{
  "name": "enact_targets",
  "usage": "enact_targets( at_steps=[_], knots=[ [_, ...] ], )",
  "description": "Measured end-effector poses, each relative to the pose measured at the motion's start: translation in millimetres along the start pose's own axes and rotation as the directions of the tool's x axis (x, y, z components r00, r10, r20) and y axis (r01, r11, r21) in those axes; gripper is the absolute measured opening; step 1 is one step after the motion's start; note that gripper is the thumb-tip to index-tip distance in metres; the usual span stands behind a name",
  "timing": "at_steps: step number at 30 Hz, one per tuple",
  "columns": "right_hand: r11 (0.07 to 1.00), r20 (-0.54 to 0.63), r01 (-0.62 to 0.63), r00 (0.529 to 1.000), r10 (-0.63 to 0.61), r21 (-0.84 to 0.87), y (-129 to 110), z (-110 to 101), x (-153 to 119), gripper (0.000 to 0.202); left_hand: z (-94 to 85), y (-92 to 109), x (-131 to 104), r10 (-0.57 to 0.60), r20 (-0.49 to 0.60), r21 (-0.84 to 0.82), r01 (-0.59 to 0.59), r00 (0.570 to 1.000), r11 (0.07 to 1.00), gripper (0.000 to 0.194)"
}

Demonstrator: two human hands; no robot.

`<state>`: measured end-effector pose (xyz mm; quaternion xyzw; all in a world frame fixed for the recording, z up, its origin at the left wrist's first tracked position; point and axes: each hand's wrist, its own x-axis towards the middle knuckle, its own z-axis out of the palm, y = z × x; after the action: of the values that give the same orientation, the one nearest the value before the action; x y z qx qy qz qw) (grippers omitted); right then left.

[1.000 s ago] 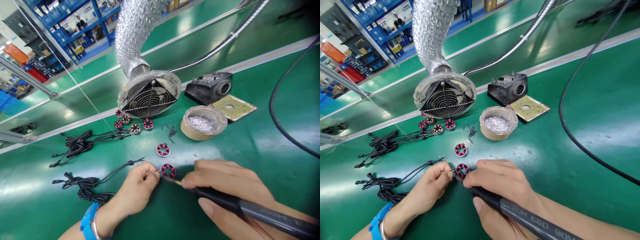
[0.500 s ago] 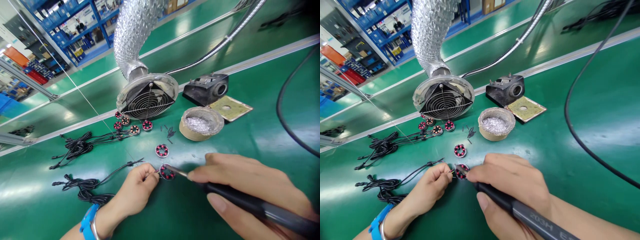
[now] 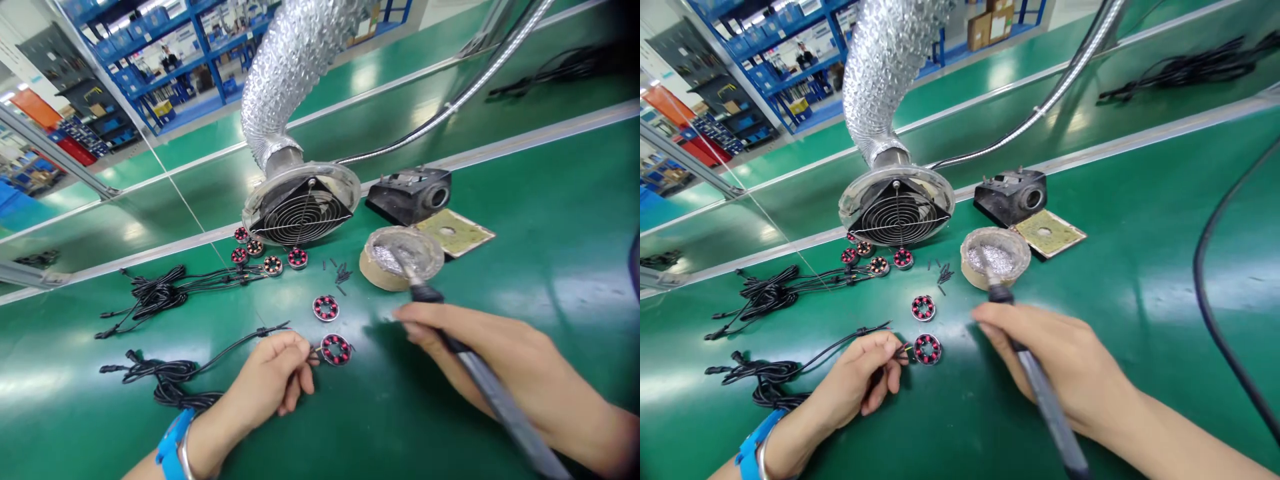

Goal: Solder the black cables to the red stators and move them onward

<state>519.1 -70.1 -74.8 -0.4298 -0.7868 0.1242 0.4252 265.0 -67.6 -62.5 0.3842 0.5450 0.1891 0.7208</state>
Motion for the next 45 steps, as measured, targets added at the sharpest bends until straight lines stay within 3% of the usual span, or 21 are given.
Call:
enact_targets(
  at_steps=[3,6,12,20,23,27,29,30,33,35,40,43,45],
  knots=[
    [0.993,0.154,0.096,0.983,-0.105,0.068,-19.3,22.2,12.6,0.014,-3.2,-0.2,-1.2,0.006,-0.022,-0.003,-0.006,1.0,1.0,0.035],
    [0.983,0.281,0.089,0.951,-0.132,0.158,-29.2,44.0,22.0,0.021,-5.4,1.3,-3.1,0.006,-0.066,0.124,0.002,0.998,0.992,0.027],
    [0.952,0.214,0.015,0.973,-0.084,0.304,-26.1,55.2,26.9,0.022,-6.6,4.4,-5.4,0.181,-0.094,0.331,-0.141,0.979,0.933,0.02],
    [0.939,0.22,0.019,0.97,-0.1,0.344,-24.2,57.2,19.8,0.025,-4.2,2.8,-5.0,0.186,-0.043,0.437,-0.149,0.982,0.887,0.026],
    [0.939,0.228,0.047,0.965,-0.131,0.339,-20.0,62.4,17.7,0.031,-2.4,3.1,-6.5,0.257,-0.031,0.558,-0.197,0.966,0.806,0.027],
    [0.941,0.255,0.059,0.955,-0.151,0.333,-20.9,67.8,16.9,0.026,4.2,1.6,-15.4,0.399,-0.077,0.705,-0.233,0.914,0.669,0.022],
    [0.951,0.224,0.059,0.966,-0.131,0.304,-25.0,70.0,15.7,0.024,7.8,-0.2,-23.4,0.35,-0.057,0.679,-0.221,0.935,0.7,0.009],
    [0.958,0.2,0.062,0.972,-0.122,0.279,-27.2,70.8,14.9,0.023,9.0,-0.9,-27.8,0.291,-0.027,0.638,-0.208,0.956,0.742,0.012],
    [0.974,0.154,0.084,0.981,-0.117,0.208,-31.4,71.6,12.3,0.024,7.3,0.6,-37.9,0.151,0.087,0.522,-0.174,0.985,0.835,0.05],
    [0.975,0.16,0.104,0.978,-0.137,0.198,-31.8,69.5,11.2,0.027,1.7,5.0,-39.2,0.151,0.122,0.51,-0.192,0.981,0.838,0.049],
    [0.958,0.182,0.098,0.972,-0.15,0.268,-33.6,55.8,10.3,0.032,-16.4,11.0,-20.5,0.25,-0.021,0.496,-0.207,0.968,0.843,0.023],
    [0.931,0.151,0.143,0.968,-0.203,0.336,-32.0,46.7,10.9,0.036,-20.7,5.6,-5.2,0.212,-0.116,0.333,-0.163,0.97,0.929,0.012],
    [0.951,0.07,0.143,0.983,-0.168,0.273,-25.2,43.9,13.0,0.032,-20.5,1.4,0.9,0.182,-0.152,0.243,-0.142,0.971,0.96,0.011]
  ],
)
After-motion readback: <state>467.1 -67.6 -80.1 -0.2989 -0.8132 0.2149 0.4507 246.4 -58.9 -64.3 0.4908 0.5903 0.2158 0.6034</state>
